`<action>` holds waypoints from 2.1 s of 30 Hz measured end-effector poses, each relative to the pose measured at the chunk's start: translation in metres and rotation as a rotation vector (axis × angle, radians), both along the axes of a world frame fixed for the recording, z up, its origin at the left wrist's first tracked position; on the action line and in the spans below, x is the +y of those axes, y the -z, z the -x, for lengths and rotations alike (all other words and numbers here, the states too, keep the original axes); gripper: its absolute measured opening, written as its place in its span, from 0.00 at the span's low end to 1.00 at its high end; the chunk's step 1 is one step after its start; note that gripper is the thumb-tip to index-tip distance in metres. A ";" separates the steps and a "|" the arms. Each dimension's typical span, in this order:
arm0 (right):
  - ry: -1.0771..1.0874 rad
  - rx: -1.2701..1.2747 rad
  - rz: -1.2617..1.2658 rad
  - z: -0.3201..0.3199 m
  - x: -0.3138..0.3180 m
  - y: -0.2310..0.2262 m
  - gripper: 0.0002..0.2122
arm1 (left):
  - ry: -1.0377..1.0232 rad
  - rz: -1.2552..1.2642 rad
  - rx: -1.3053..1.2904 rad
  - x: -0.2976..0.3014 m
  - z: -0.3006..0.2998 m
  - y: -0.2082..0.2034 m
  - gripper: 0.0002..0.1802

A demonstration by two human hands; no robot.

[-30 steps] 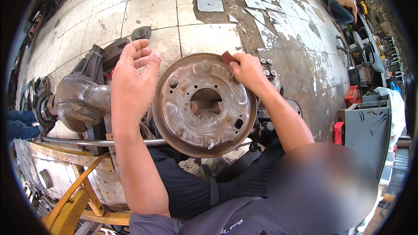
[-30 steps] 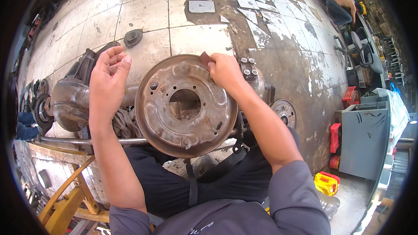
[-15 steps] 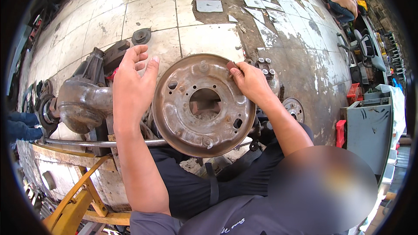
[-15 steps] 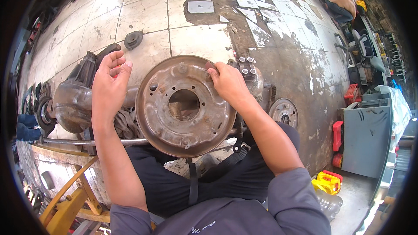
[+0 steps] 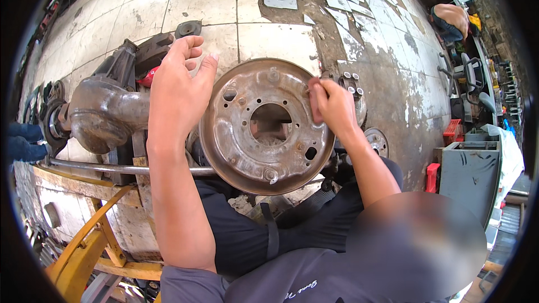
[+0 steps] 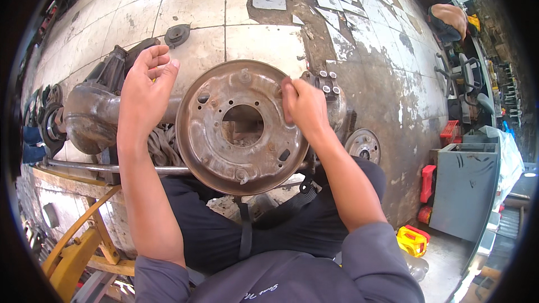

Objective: The person sands a metal brake drum using a sanding block, rubbing the surface repeatedly to remove rust and smooth the metal. The person rotates the drum and continues sanding different areas by hand.

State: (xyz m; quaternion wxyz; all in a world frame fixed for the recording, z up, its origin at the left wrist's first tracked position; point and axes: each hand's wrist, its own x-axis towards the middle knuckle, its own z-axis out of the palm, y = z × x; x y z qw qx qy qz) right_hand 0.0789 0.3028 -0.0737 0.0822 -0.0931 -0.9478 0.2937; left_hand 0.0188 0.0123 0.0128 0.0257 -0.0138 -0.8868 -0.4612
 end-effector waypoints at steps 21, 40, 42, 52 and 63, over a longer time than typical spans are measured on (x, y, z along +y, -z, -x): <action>0.095 0.024 0.020 0.020 0.007 0.000 0.11 | -0.008 0.003 0.040 -0.002 0.001 0.004 0.24; 0.047 0.047 -0.043 0.012 -0.008 0.011 0.11 | 0.014 -0.006 0.034 0.000 0.000 0.004 0.25; 0.036 0.031 -0.055 -0.006 -0.011 0.007 0.11 | 0.012 -0.013 0.030 -0.001 -0.001 0.004 0.25; 0.030 0.106 -0.130 -0.004 -0.002 0.017 0.10 | -0.007 0.010 0.016 -0.005 -0.002 0.003 0.26; 0.004 0.093 -0.134 -0.010 -0.002 0.013 0.11 | -0.028 0.042 -0.009 -0.008 -0.001 0.003 0.26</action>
